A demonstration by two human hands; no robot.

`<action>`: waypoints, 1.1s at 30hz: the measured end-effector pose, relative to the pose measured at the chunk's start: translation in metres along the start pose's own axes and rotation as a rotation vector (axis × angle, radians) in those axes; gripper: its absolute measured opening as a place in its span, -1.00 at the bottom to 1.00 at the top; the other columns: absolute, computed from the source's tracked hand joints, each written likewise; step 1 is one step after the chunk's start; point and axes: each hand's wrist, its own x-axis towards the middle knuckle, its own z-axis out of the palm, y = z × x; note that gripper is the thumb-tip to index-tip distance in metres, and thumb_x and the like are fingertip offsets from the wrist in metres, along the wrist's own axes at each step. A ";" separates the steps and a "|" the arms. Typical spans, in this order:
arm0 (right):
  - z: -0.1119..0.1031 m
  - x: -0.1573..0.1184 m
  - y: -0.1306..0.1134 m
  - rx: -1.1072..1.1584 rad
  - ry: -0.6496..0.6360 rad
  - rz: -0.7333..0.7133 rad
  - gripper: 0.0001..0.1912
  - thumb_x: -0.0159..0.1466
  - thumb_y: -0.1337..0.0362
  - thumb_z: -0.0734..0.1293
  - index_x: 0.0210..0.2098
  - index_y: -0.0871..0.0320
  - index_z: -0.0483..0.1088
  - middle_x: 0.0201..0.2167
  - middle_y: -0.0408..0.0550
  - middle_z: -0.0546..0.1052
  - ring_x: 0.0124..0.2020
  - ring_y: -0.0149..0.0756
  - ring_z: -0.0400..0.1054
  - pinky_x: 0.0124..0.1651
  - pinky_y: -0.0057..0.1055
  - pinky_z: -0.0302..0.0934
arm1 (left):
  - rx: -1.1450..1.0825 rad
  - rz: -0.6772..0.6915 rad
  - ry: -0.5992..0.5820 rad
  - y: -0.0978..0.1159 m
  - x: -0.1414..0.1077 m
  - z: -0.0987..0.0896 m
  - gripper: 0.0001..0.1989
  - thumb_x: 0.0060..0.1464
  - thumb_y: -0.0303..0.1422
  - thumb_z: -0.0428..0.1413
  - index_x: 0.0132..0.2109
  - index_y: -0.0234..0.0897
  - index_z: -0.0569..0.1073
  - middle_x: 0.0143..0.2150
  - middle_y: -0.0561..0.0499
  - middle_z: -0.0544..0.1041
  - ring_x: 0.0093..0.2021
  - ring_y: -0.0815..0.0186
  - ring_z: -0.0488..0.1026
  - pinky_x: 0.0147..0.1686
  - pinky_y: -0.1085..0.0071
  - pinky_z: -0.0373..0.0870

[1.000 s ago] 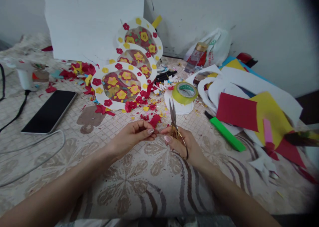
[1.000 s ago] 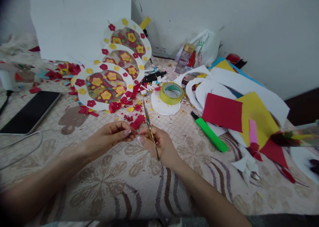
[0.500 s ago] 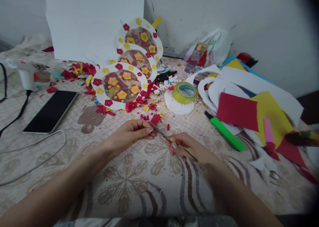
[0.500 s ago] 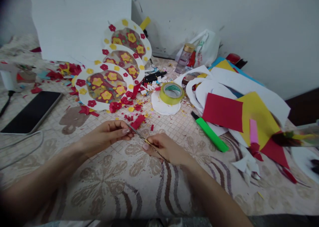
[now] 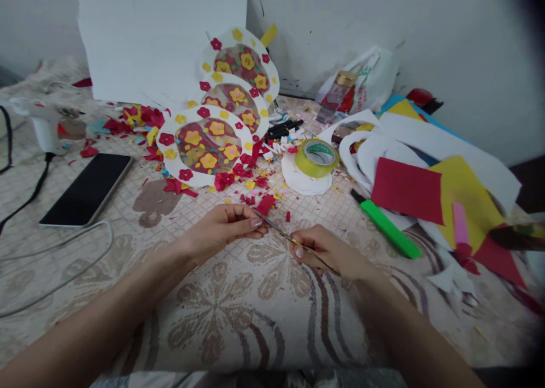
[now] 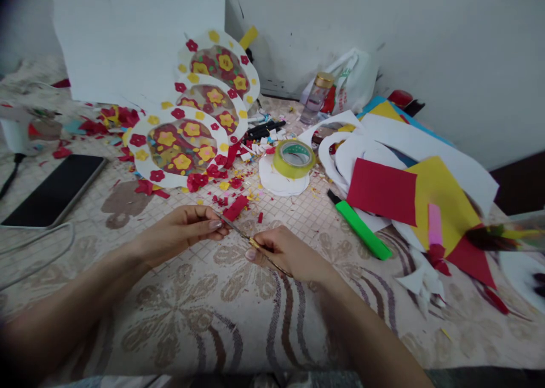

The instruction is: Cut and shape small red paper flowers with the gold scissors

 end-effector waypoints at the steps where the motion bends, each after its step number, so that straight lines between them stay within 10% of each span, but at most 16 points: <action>1: 0.000 0.000 0.000 -0.012 0.006 -0.001 -0.56 0.22 -0.02 0.21 -0.58 0.18 0.12 -0.68 -0.29 0.07 -0.63 -0.52 -0.06 -0.58 -0.54 -0.18 | 0.001 -0.003 0.000 0.000 0.000 0.000 -0.86 -0.07 -0.37 0.23 -0.38 -0.38 0.48 -0.35 -0.01 0.58 -0.32 0.41 0.49 -0.19 0.45 0.37; 18: 0.006 0.003 -0.008 -0.094 0.186 -0.014 -0.55 0.21 -0.01 0.22 -0.62 0.20 0.17 -0.68 -0.26 0.11 -0.63 -0.52 -0.04 -0.60 -0.56 -0.14 | 0.015 0.034 0.001 0.002 0.000 0.000 -0.89 -0.04 -0.39 0.22 -0.35 -0.37 0.50 -0.33 0.00 0.57 -0.33 0.45 0.47 -0.19 0.49 0.36; 26: 0.024 0.011 -0.011 0.326 0.533 -0.032 -0.61 0.13 -0.01 0.30 -0.27 0.22 0.37 -0.63 -0.24 0.28 -0.67 -0.51 0.14 -0.63 -0.55 0.02 | 0.065 0.052 0.003 -0.003 -0.001 0.008 -0.90 0.00 -0.38 0.19 -0.34 -0.35 0.47 -0.33 0.01 0.55 -0.32 0.42 0.46 -0.20 0.45 0.35; 33: 0.037 0.015 -0.014 0.359 0.550 -0.115 -0.63 0.15 0.09 0.33 -0.14 0.21 0.40 -0.62 -0.24 0.29 -0.61 -0.50 0.16 -0.56 -0.55 0.07 | 0.094 0.060 0.010 -0.009 -0.002 0.011 -0.86 0.00 -0.37 0.18 -0.31 -0.37 0.44 -0.35 0.02 0.52 -0.34 0.42 0.44 -0.23 0.45 0.34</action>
